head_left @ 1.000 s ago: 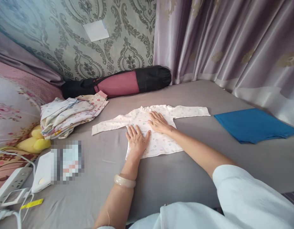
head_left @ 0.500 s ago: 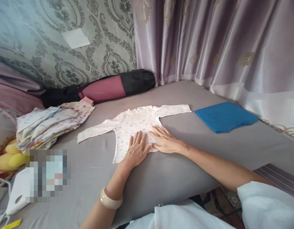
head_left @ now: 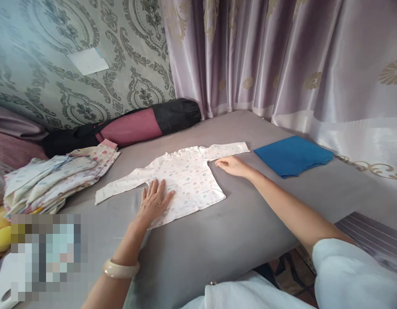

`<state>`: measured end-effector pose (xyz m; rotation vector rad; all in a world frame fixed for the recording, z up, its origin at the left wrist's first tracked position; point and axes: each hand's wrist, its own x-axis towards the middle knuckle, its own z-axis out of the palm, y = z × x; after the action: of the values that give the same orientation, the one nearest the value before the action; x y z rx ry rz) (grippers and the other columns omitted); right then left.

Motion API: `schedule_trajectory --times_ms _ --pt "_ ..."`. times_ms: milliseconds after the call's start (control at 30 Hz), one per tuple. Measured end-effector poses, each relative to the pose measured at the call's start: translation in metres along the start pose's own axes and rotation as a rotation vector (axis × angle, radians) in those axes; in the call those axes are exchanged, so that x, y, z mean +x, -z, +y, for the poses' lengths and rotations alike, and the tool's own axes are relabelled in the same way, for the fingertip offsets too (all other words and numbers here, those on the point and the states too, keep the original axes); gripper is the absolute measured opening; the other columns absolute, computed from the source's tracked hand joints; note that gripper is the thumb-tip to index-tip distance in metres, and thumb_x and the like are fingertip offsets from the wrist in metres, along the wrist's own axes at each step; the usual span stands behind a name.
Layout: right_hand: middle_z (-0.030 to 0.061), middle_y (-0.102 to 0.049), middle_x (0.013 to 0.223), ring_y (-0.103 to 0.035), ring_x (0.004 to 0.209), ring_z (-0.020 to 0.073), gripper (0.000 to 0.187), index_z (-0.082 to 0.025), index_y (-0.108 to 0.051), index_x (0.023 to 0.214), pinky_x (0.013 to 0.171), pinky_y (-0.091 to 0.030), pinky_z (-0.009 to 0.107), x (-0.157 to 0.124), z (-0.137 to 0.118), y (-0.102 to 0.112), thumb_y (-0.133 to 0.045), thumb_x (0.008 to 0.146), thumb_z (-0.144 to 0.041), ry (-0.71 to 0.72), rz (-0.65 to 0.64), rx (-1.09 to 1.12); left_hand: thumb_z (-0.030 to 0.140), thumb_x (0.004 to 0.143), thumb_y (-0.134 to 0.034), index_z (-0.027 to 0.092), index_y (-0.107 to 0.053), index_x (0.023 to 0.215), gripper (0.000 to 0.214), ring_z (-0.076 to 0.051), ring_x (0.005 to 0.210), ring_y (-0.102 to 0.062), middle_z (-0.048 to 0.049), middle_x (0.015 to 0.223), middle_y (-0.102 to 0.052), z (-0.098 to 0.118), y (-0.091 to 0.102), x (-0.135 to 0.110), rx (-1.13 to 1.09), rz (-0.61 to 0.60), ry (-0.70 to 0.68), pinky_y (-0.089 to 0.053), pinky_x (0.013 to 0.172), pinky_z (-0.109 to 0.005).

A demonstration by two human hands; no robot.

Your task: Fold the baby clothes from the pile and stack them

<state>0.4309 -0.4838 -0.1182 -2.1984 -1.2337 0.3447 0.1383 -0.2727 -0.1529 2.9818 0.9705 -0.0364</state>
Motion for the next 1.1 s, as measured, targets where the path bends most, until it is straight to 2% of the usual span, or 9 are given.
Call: schedule_trajectory --times_ms 67,200,333,467,600,733,833,967,1100 --pt "0.0042 -0.074 0.109 -0.066 0.103 0.0216 0.033 -0.019 -0.075 0.106 0.089 -0.048 0.028 0.018 0.012 0.009 -0.045 0.092 -0.023 -0.128 0.154 -0.025 0.055 0.099 -0.028 0.011 -0.037 0.15 0.068 -0.033 0.148 -0.025 -0.0198 0.157 -0.033 0.003 -0.001 0.01 0.02 0.042 0.01 -0.021 0.117 -0.057" --pt "0.0142 -0.068 0.117 -0.058 0.111 0.0276 0.037 -0.016 -0.07 0.113 0.089 -0.044 0.036 0.041 0.034 0.022 -0.041 0.09 -0.017 -0.504 0.414 -0.197 0.05 0.1 -0.024 0.005 -0.04 0.147 0.067 -0.034 0.146 -0.029 -0.0218 0.155 -0.035 0.011 -0.006 0.025 0.026 0.109 0.005 -0.025 0.117 -0.052" --pt "0.0216 -0.059 0.127 -0.047 0.121 0.035 0.039 -0.011 -0.064 0.121 0.094 -0.038 0.046 0.052 0.045 0.018 -0.044 0.088 -0.018 -0.704 0.523 -0.229 0.047 0.1 -0.022 0.01 -0.038 0.15 0.064 -0.033 0.146 -0.029 -0.0187 0.156 -0.035 0.014 -0.007 0.026 0.016 0.102 -0.008 -0.027 0.117 -0.053" --pt "0.0252 -0.054 0.131 -0.044 0.123 0.037 0.042 -0.007 -0.058 0.125 0.097 -0.034 0.048 0.061 0.045 0.006 -0.046 0.086 -0.017 -0.837 0.576 -0.202 0.047 0.1 -0.021 0.019 -0.037 0.151 0.06 -0.033 0.147 -0.026 -0.0136 0.159 -0.032 0.012 -0.005 0.026 0.003 0.068 -0.03 -0.024 0.117 -0.054" --pt "0.0267 -0.052 0.132 -0.044 0.124 0.0373 0.045 -0.007 -0.054 0.128 0.097 -0.035 0.047 0.068 0.042 0.002 -0.048 0.085 -0.018 -0.92 0.641 -0.14 0.041 0.101 -0.019 0.014 -0.035 0.152 0.06 -0.027 0.149 -0.022 -0.0122 0.16 -0.028 0.014 -0.002 0.035 -0.052 0.012 -0.094 -0.02 0.12 -0.049" --pt "0.0257 -0.058 0.126 -0.049 0.121 0.0372 0.046 -0.01 -0.058 0.125 0.097 -0.037 0.048 0.067 0.047 0.007 -0.054 0.08 -0.02 -0.931 0.672 -0.079 0.034 0.101 -0.018 0.012 -0.035 0.151 0.057 -0.023 0.149 -0.023 -0.011 0.16 -0.03 0.032 0.004 0.056 -0.128 -0.011 -0.203 -0.02 0.121 -0.042" --pt "0.0237 -0.063 0.119 -0.052 0.118 0.037 0.043 -0.014 -0.065 0.116 0.096 -0.039 0.048 0.066 0.054 0.013 -0.059 0.074 -0.021 -0.919 0.634 -0.03 0.032 0.1 -0.021 0.015 -0.036 0.15 0.055 -0.02 0.149 -0.024 -0.0093 0.159 -0.033 0.056 0.008 0.078 -0.169 -0.012 -0.259 -0.019 0.122 -0.04" --pt "0.0228 -0.064 0.118 -0.052 0.118 0.0388 0.041 -0.016 -0.069 0.108 0.094 -0.042 0.05 0.068 0.062 0.021 -0.066 0.067 -0.021 -0.911 0.537 -0.015 0.035 0.1 -0.026 0.015 -0.035 0.15 0.055 -0.023 0.149 -0.024 -0.0102 0.16 -0.032 0.087 0.014 0.111 -0.227 -0.051 -0.281 -0.018 0.122 -0.043" --pt "0.0168 -0.069 0.099 -0.062 0.103 0.0341 0.031 -0.016 -0.07 0.093 0.086 -0.05 0.043 0.072 0.069 0.029 -0.07 0.063 -0.018 -0.79 0.502 0.051 0.037 0.099 -0.03 0.017 -0.034 0.15 0.055 -0.026 0.149 -0.023 -0.0111 0.16 -0.03 0.106 0.016 0.141 -0.272 -0.058 -0.323 -0.02 0.121 -0.047"
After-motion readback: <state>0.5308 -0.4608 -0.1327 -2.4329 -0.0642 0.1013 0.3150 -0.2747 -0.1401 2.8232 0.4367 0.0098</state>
